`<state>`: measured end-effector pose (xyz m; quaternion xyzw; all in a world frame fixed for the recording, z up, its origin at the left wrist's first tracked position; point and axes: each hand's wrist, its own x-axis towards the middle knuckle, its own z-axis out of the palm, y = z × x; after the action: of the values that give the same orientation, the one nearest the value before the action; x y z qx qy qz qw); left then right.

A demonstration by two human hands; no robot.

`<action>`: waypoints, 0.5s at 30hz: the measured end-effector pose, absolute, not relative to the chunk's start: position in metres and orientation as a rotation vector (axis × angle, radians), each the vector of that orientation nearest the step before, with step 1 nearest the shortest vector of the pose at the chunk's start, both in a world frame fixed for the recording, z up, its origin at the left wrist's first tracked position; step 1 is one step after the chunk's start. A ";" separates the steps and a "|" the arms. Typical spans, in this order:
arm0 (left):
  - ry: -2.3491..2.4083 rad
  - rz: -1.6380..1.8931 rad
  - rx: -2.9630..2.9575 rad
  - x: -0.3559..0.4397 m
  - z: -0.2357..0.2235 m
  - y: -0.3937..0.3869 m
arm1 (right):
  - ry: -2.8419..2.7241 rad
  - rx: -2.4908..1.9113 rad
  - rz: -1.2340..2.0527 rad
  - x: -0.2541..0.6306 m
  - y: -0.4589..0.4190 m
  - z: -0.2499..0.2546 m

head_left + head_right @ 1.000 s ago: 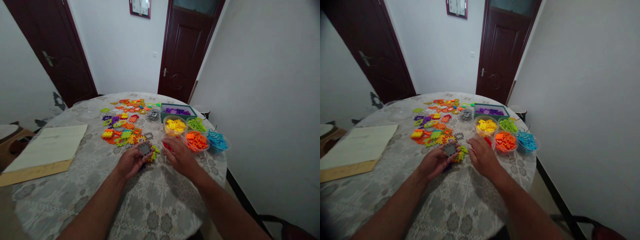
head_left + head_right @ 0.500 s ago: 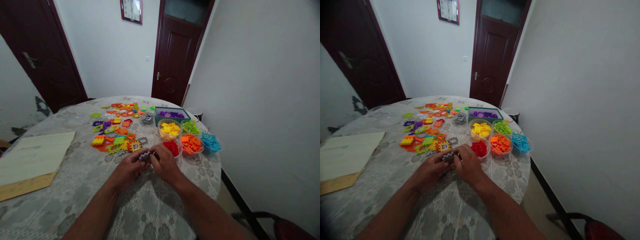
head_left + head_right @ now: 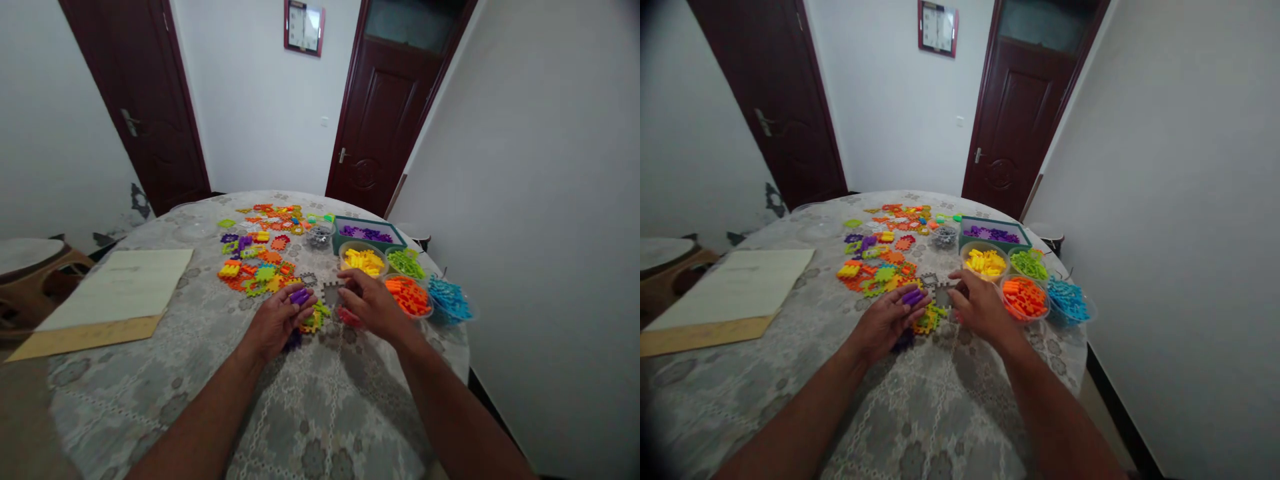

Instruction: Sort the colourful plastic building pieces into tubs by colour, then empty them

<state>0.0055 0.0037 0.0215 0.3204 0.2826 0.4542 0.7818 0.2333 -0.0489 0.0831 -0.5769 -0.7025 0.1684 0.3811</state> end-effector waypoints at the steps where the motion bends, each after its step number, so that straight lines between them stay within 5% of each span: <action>1: 0.617 1.000 0.681 0.005 0.021 0.005 | -1.824 -1.481 0.424 0.238 -0.039 0.087; 7: 0.700 1.095 0.631 0.008 0.010 0.012 | -1.737 -1.705 0.605 0.255 0.060 0.105; 15: 0.803 1.198 0.619 0.007 -0.002 0.025 | -1.487 -1.796 0.339 0.250 0.152 0.126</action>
<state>0.0066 0.0245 -0.0024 0.2789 0.3617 0.5393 0.7075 0.2497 0.1525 0.1255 -0.7044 -0.5830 0.1327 0.3826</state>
